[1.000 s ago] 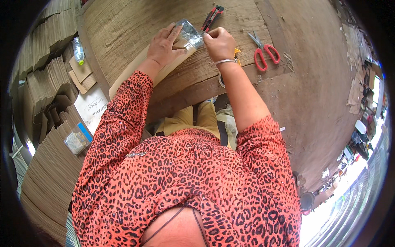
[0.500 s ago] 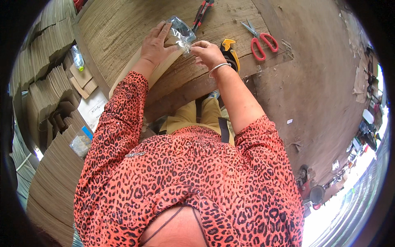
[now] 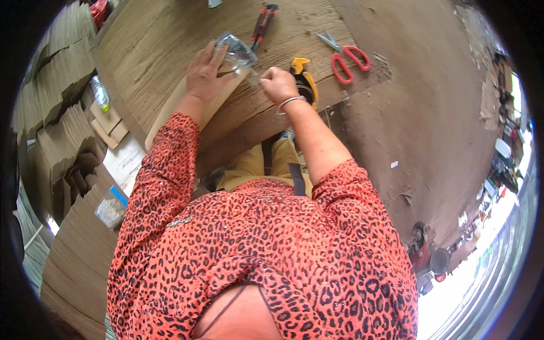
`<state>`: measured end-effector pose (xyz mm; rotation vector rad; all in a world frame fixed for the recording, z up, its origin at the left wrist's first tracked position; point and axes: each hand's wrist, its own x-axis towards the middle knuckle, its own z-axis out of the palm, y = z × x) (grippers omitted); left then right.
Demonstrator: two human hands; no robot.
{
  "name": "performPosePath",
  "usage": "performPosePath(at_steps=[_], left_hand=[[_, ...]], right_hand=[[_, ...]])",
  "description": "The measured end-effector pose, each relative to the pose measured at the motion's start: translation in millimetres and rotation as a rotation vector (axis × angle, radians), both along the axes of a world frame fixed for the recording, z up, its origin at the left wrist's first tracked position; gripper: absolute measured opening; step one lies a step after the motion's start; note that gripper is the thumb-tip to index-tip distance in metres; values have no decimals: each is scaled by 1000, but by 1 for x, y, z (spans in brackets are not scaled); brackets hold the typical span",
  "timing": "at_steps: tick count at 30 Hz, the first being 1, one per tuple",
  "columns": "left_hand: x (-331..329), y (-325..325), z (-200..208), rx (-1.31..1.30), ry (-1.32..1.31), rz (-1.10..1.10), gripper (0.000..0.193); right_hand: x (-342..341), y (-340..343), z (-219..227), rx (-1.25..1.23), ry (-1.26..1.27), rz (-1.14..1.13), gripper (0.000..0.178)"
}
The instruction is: The person folds a flat cardboard sheet into a cylindrical tube and secures it with tape. They then place the tube on a wooden workbench and use a tape dispenser to apply tape along the seam, completing the assembly of one tube.
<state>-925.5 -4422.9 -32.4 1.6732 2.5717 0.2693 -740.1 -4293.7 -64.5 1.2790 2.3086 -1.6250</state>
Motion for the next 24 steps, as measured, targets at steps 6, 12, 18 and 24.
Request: performPosePath(at_steps=[6, 12, 18, 24], left_hand=[[-4, -6, -12, 15, 28, -32, 78], [-6, -8, -13, -21, 6, -41, 75], [1, -3, -1, -53, 1, -37, 75], [-1, -4, -3, -48, 21, -48, 77]], right_hand=[[-10, -4, -22, -73, -25, -31, 20], [34, 35, -19, -439, 160, -2, 28], [127, 146, -71, 1071, -339, 50, 24], [137, 178, -74, 751, -701, 243, 82]])
